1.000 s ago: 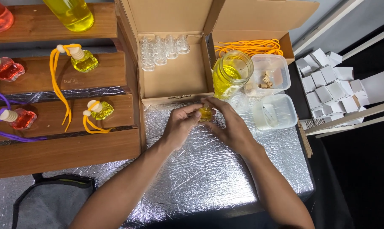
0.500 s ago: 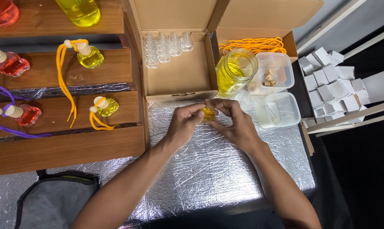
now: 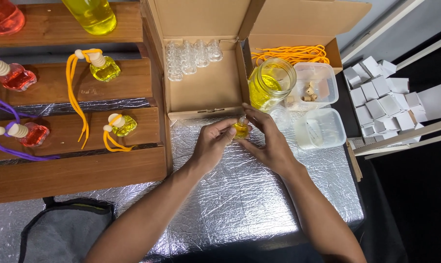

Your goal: Filling small glass bottles with fragrance oil using a syringe and assembling them with wooden caps and decorative strings.

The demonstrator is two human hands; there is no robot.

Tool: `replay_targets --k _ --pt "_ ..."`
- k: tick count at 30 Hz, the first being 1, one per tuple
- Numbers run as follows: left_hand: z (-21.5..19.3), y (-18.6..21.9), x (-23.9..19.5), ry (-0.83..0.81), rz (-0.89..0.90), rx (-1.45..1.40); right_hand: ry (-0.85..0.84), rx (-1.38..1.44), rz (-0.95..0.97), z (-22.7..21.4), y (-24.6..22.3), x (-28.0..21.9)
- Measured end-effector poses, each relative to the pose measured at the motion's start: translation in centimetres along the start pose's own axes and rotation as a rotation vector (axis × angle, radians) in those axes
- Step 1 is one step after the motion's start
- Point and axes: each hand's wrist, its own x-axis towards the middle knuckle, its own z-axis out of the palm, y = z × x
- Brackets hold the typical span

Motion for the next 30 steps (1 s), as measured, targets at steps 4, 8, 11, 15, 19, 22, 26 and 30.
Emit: replay_targets --k 4,8,11,15,19,22,26,30 --pt "0.2 0.0 0.1 -0.032 -0.009 -0.032 -0.037 -0.072 -0.031 0.0 3.1 -1.3" --pt "0.9 1.5 -0.1 -0.039 -0.022 -0.102 0.013 -0.023 -0.058 0.1 2.5 -0.8" --pt "0.7 1.0 -0.1 -0.060 -0.034 -0.149 0.055 0.033 -0.104 -0.1 1.6 -0.5" --pt "0.8 1.0 -0.2 -0.080 -0.042 -0.193 0.077 0.139 -0.089 -0.2 1.7 -0.8" --pt "0.9 1.0 -0.2 -0.093 -0.044 -0.231 0.075 0.171 -0.119 -0.4 2.0 -0.9" --pt "1.2 1.4 -0.4 -0.066 -0.066 -0.251 0.090 0.161 -0.170 -0.4 1.9 -0.8" --pt "1.2 1.0 -0.2 -0.063 -0.087 -0.309 0.106 0.167 -0.173 -0.5 2.0 -0.9" --pt "1.0 -0.8 0.0 -0.053 -0.120 -0.374 0.106 0.163 -0.178 -0.4 1.4 -0.3"
